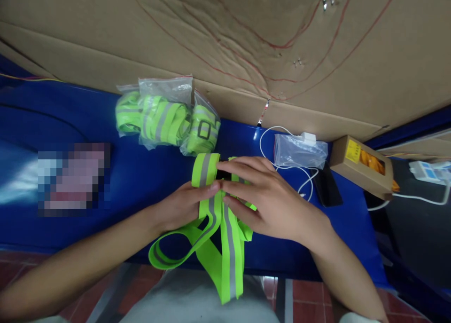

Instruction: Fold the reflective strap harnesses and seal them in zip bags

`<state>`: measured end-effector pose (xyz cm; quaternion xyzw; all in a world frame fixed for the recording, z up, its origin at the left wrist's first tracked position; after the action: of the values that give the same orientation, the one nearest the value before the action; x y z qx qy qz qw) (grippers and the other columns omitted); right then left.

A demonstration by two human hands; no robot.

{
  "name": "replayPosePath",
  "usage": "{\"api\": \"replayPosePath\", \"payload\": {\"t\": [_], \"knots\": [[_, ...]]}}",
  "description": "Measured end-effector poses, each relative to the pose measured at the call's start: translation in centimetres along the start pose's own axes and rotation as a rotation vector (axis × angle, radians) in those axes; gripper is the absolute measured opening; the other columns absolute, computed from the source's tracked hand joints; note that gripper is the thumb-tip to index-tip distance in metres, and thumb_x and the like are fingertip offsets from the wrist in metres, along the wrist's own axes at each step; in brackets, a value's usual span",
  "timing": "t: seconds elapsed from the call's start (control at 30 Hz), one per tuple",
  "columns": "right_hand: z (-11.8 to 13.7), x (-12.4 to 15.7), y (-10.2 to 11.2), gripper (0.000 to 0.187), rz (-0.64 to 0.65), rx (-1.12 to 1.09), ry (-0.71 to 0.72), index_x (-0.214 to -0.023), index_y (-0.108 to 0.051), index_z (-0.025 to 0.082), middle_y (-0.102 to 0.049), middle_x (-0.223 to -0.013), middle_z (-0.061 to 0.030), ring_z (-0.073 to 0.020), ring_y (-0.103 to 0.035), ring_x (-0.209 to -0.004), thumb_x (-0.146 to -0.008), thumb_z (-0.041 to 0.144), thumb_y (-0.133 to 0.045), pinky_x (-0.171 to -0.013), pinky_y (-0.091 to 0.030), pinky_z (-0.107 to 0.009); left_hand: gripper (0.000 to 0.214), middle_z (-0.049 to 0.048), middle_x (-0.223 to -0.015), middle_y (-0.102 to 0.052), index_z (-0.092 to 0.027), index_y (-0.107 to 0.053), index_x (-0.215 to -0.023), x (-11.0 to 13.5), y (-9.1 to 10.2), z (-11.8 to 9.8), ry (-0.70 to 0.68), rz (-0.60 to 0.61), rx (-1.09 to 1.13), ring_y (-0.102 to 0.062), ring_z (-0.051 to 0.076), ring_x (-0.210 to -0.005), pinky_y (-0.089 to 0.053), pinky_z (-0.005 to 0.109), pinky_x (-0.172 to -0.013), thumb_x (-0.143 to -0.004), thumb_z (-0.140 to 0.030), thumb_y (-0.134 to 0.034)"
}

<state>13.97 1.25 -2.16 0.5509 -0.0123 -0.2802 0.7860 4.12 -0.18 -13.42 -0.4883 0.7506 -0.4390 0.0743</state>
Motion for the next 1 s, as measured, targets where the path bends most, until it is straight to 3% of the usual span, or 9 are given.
{"api": "replayPosePath", "payload": {"t": [0.13,0.23,0.3,0.37,0.43,0.53,0.63,0.8,1.0], "knots": [[-2.2,0.4,1.6,0.045,-0.185,-0.103,-0.166,-0.140,-0.059,0.023,-0.054,-0.153,-0.0130,-0.0283,-0.055,-0.139,-0.096,0.025,-0.070,-0.116,-0.047,-0.050,0.042,0.0103,-0.099,-0.081,-0.012,-0.072,-0.115,-0.2,-0.2,0.0,-0.024,0.027,-0.021,-0.079,0.026,-0.085,-0.063,0.040,-0.084,-0.084,-0.037,-0.084],[-4.6,0.8,1.0,0.070,-0.222,-0.389,-0.342,-0.150,-0.049,0.029,-0.058,-0.149,-0.0102,-0.0284,-0.062,-0.131,-0.088,0.030,-0.081,-0.105,-0.058,-0.046,0.036,0.0109,-0.100,-0.081,-0.014,-0.074,-0.113,-0.2,-0.6,0.5,-0.005,0.103,-0.053,-0.079,0.029,-0.089,-0.062,0.044,-0.088,-0.085,-0.033,-0.083],[-5.4,0.8,-0.9,0.062,-0.124,-0.641,-0.424,-0.144,-0.057,0.030,-0.072,-0.126,-0.0056,-0.0243,-0.074,-0.106,-0.087,0.033,-0.081,-0.082,-0.067,-0.037,0.035,0.0100,-0.101,-0.081,-0.016,-0.073,-0.116,-0.2,-0.8,0.8,0.006,0.127,-0.046,-0.079,0.030,-0.093,-0.061,0.046,-0.090,-0.085,-0.029,-0.082],[-5.6,0.7,-2.6,0.046,-0.062,-0.806,-0.495,-0.133,-0.067,0.028,-0.077,-0.104,-0.0016,-0.0186,-0.076,-0.077,-0.090,0.036,-0.078,-0.058,-0.065,-0.028,0.035,0.0092,-0.100,-0.081,-0.017,-0.071,-0.119,-0.2,-0.8,0.9,0.001,0.129,-0.009,-0.079,0.031,-0.094,-0.060,0.049,-0.092,-0.087,-0.028,-0.081],[-5.5,0.6,-2.9,0.036,-0.119,-0.818,-0.520,-0.125,-0.072,0.027,-0.078,-0.109,-0.0018,-0.0149,-0.074,-0.066,-0.091,0.035,-0.077,-0.047,-0.060,-0.024,0.031,0.0075,-0.098,-0.081,-0.018,-0.072,-0.116,-0.3,-0.5,0.8,-0.008,0.112,0.046,-0.079,0.028,-0.094,-0.059,0.047,-0.094,-0.087,-0.025,-0.081],[-4.4,0.3,-1.2,0.033,-0.279,-0.581,-0.386,-0.123,-0.073,0.027,-0.075,-0.126,-0.0029,-0.0193,-0.078,-0.092,-0.091,0.025,-0.077,-0.069,-0.067,-0.030,0.020,0.0046,-0.100,-0.082,-0.018,-0.076,-0.105,-0.4,0.0,0.5,-0.016,0.108,0.130,-0.079,0.022,-0.093,-0.058,0.036,-0.096,-0.086,-0.019,-0.081],[-2.4,0.3,0.4,0.039,-0.358,-0.269,-0.174,-0.129,-0.071,0.028,-0.074,-0.131,-0.0025,-0.0218,-0.071,-0.121,-0.094,0.010,-0.067,-0.102,-0.060,-0.038,0.023,0.0114,-0.110,-0.080,-0.016,-0.076,-0.113,-0.2,-0.8,1.1,0.080,0.248,0.141,-0.078,0.026,-0.098,-0.059,0.041,-0.096,-0.092,-0.025,-0.074],[-0.9,1.1,1.4,0.043,-0.433,0.027,0.033,-0.130,-0.072,0.025,-0.071,-0.134,-0.0083,-0.0261,-0.067,-0.126,-0.096,0.003,-0.058,-0.107,-0.057,-0.044,0.024,0.0171,-0.118,-0.078,-0.013,-0.076,-0.117,0.4,-1.8,1.2,0.129,0.315,0.084,-0.078,0.027,-0.101,-0.060,0.042,-0.094,-0.097,-0.019,-0.065],[0.2,1.2,1.2,0.045,-0.352,0.150,0.120,-0.145,-0.061,0.026,-0.063,-0.146,-0.0095,-0.0302,-0.054,-0.142,-0.102,0.013,-0.058,-0.115,-0.053,-0.052,0.049,0.0113,-0.123,-0.077,-0.020,-0.073,-0.125,1.4,-3.1,-1.0,0.061,0.468,0.143,-0.074,0.032,-0.112,-0.056,0.043,-0.101,-0.080,-0.037,-0.085]]}}
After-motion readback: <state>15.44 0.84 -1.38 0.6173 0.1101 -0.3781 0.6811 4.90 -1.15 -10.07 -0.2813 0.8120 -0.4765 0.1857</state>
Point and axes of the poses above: each hand's wrist, its own x-axis away from the middle knuckle, its own y-axis out of the back of the hand, z = x × y, the point moved 8 cm from there along -x, towards the middle knuckle
